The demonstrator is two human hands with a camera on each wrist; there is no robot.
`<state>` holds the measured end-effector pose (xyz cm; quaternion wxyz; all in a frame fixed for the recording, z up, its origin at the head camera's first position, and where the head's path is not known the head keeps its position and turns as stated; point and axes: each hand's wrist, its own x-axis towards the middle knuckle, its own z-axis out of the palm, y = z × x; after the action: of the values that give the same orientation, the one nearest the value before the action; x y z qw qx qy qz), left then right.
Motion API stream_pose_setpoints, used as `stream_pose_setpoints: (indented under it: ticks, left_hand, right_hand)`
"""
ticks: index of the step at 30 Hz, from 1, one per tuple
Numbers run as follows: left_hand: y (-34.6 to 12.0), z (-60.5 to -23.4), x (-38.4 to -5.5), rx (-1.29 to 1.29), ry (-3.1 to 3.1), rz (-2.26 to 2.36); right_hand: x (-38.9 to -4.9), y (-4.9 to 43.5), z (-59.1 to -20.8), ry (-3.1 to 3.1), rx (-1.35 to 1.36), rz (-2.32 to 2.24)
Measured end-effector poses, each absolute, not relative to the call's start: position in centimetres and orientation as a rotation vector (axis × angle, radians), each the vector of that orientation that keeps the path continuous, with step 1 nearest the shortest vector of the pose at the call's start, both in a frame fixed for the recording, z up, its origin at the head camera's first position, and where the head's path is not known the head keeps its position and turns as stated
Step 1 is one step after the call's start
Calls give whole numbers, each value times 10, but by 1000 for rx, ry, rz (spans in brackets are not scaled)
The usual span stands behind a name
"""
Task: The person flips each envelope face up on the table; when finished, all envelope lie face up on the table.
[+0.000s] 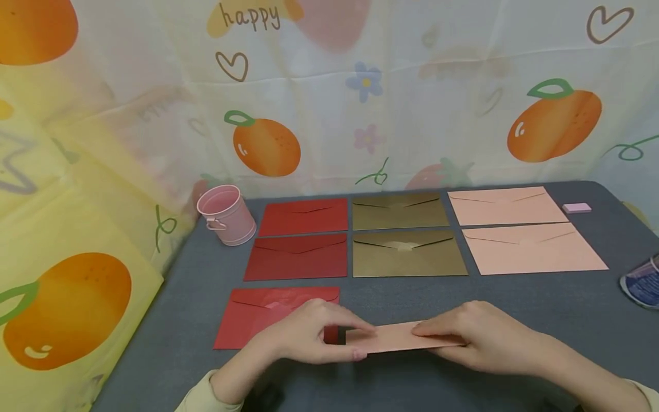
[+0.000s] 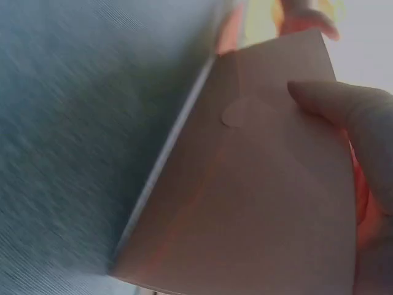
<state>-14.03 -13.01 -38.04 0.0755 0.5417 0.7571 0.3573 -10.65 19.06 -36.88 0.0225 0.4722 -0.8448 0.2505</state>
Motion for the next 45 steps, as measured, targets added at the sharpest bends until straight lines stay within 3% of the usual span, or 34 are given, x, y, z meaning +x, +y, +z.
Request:
stream_pose_setpoints:
  ticks: [11,19,32,45]
  left_hand:
    - [-111,-379,-144,748,2025,1892]
    - [-95,-370,-150,309,1887,2087]
    - [-74,-371,-143,375,1876,1650]
    - [-114,-392,-143,349,1821,1533]
  right_hand:
    - [-116,192,-346,-2584,1123,1449]
    - [-121,185,-347,-2654,1050,1984]
    - [-130,166,-358,-2742,810,2063]
    - [-130,221,-379,-2330,83,2428]
